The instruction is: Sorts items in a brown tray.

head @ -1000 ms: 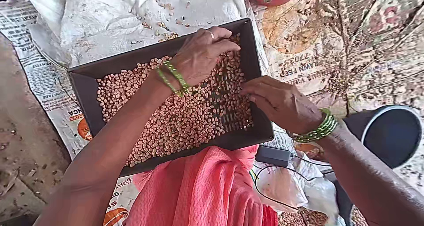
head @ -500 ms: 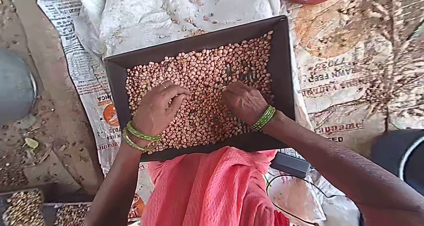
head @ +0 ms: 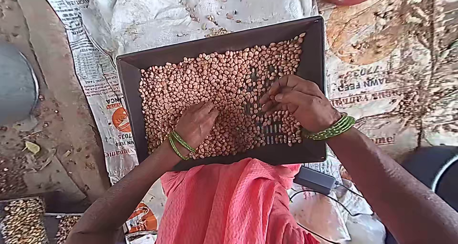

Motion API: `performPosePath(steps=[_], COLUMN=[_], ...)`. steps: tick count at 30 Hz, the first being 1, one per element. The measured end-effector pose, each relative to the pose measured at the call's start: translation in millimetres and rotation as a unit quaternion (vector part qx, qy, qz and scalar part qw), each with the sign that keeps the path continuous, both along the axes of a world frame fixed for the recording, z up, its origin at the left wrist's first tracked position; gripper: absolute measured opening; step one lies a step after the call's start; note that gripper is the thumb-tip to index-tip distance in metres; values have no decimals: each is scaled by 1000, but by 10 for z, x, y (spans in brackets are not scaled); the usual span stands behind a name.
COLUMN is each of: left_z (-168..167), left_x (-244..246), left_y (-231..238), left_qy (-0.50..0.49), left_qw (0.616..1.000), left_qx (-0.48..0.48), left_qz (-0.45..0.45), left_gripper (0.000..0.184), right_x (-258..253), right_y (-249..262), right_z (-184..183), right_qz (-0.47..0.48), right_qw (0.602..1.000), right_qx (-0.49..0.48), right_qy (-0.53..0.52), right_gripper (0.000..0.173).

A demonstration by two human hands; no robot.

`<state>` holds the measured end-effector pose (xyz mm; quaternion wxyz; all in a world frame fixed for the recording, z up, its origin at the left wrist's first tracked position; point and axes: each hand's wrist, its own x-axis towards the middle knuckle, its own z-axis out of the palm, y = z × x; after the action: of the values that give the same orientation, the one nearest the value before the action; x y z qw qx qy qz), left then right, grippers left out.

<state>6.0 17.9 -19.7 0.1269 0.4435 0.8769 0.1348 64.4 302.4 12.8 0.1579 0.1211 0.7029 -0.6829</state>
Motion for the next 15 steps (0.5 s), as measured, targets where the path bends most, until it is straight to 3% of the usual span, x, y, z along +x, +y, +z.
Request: performPosePath(steps=[4,8,11,15], left_z=[4,77,184,312], left_x=[-103,-313,-365,-303], left_y=[21,-46,-212,-382], left_qy=[-39,-161,-128,-82], left_qw=[999,983,977,976], left_qx=[17,30,75,102], left_qz=[-8,81,153,175], left_gripper=[19,21,19,20], right_x=[33,32,-35,-147], right_y=[-181,-579,-753,-991], right_z=[-4,-85,-156,-374], right_qz=[59,147,174,219], right_qw=[994,962,925,859], right_qx=[93,207,300,385], right_qy=[7,96,158,258], right_gripper=[21,18,17,19])
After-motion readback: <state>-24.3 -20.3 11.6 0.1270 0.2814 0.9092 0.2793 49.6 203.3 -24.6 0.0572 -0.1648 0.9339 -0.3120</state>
